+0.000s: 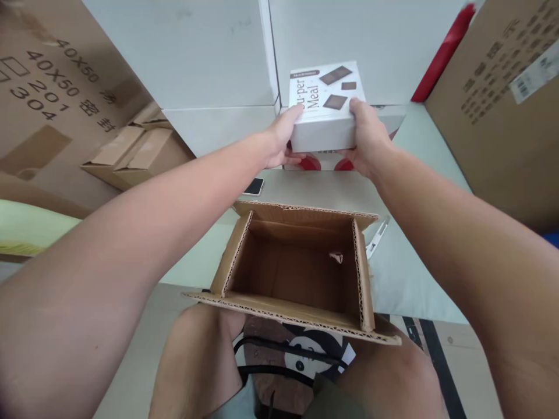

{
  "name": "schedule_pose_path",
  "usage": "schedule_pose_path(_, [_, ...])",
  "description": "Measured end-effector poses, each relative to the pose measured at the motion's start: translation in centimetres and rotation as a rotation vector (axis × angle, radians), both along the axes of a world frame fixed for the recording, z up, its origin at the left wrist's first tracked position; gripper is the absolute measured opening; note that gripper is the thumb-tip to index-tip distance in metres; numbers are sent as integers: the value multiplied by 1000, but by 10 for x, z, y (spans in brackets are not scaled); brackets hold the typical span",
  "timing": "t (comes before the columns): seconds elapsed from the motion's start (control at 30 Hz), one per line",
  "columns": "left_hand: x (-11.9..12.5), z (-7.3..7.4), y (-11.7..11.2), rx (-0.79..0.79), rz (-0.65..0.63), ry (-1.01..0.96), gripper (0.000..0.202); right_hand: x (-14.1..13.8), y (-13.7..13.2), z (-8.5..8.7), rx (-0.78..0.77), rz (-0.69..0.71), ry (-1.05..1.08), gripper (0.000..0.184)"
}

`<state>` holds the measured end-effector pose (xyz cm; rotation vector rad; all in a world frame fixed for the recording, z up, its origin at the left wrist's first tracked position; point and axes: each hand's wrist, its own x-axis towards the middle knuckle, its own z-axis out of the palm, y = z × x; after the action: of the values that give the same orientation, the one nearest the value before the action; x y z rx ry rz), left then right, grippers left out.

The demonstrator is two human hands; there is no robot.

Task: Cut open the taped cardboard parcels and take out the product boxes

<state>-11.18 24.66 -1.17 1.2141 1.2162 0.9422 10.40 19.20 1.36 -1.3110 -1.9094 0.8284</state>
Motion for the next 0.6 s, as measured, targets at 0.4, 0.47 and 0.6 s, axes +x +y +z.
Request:
schedule_pose_path(0.4, [-47, -10, 17, 200, 152, -43, 42, -37, 1, 5, -447, -122, 269, 71])
schedule_pose_path(0.47, [-44, 0, -2, 140, 211, -3, 43, -41, 0, 5, -457, -168, 387, 68])
schedule_pose_path(0.6, [-32, 32, -48, -12, 208, 98, 53, -42, -20, 8, -446, -359, 673, 54])
